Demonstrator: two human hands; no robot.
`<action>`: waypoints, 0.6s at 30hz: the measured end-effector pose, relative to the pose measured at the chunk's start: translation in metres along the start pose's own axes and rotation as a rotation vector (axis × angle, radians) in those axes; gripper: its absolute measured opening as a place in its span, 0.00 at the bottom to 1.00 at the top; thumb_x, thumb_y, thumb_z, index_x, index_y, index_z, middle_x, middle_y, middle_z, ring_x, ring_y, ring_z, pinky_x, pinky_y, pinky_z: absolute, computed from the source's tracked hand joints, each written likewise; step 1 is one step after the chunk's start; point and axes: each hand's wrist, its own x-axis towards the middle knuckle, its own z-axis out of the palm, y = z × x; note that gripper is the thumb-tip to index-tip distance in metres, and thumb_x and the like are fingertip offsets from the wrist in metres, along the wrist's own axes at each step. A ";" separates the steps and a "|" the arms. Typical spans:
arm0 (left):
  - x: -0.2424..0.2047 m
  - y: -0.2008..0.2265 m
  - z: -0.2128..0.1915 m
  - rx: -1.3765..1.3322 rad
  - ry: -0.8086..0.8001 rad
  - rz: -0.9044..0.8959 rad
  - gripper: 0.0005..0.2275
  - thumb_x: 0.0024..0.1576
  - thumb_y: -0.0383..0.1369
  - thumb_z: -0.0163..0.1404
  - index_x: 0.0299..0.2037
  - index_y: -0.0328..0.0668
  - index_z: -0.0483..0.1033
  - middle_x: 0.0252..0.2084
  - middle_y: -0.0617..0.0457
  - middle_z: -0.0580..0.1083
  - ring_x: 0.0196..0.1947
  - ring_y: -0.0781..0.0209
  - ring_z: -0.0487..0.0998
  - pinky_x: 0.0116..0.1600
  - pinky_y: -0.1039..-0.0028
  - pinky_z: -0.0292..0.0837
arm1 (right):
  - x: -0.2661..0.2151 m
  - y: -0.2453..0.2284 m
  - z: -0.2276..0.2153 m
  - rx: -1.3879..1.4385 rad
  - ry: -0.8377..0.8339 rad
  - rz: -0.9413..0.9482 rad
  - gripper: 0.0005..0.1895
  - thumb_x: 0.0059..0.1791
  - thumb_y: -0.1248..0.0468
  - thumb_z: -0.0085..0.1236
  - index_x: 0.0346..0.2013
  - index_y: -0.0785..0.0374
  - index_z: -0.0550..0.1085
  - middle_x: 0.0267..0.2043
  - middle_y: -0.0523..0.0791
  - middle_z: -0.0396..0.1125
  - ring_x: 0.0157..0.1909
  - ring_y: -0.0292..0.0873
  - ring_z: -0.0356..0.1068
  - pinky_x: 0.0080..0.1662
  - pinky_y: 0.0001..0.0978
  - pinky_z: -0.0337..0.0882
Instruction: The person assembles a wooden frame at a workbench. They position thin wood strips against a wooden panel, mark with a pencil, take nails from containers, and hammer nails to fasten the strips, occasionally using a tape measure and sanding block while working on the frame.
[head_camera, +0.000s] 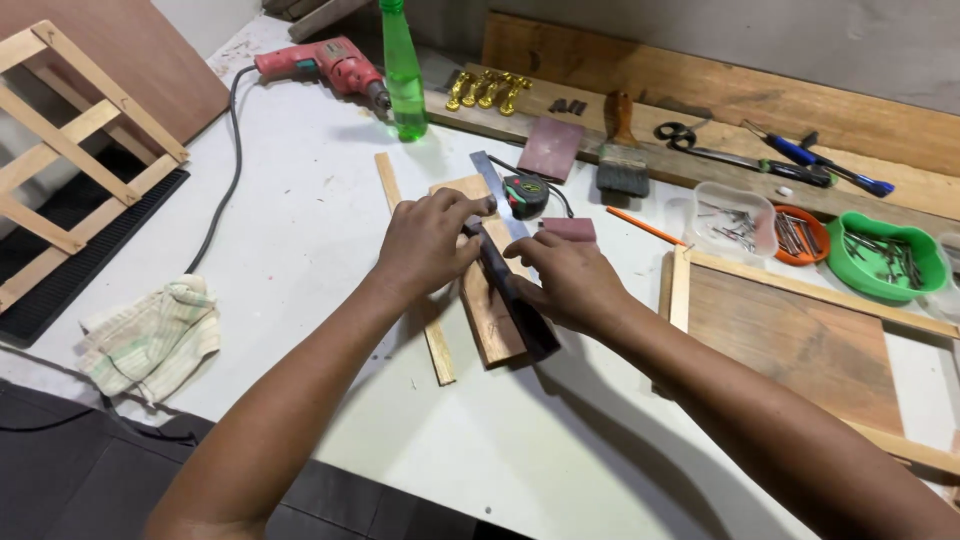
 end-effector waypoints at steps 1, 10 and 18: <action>0.001 -0.007 -0.002 0.002 -0.001 -0.006 0.19 0.54 0.38 0.57 0.57 0.54 0.75 0.52 0.54 0.74 0.52 0.57 0.76 0.56 0.59 0.66 | 0.011 -0.004 0.004 0.003 -0.004 -0.004 0.17 0.47 0.55 0.62 0.49 0.55 0.75 0.43 0.46 0.73 0.43 0.51 0.75 0.43 0.46 0.74; 0.008 -0.038 0.013 -0.081 -0.082 -0.159 0.16 0.54 0.38 0.60 0.53 0.49 0.79 0.40 0.50 0.80 0.38 0.52 0.82 0.51 0.58 0.74 | 0.051 -0.002 0.038 -0.071 -0.184 0.119 0.42 0.43 0.53 0.64 0.69 0.56 0.59 0.50 0.56 0.70 0.45 0.60 0.74 0.45 0.53 0.73; 0.006 0.000 -0.002 -0.137 0.203 0.020 0.11 0.57 0.38 0.60 0.45 0.43 0.81 0.34 0.51 0.74 0.30 0.57 0.80 0.40 0.63 0.78 | 0.020 -0.005 0.001 0.069 -0.112 0.133 0.38 0.45 0.58 0.61 0.69 0.53 0.60 0.50 0.53 0.72 0.50 0.58 0.74 0.48 0.52 0.73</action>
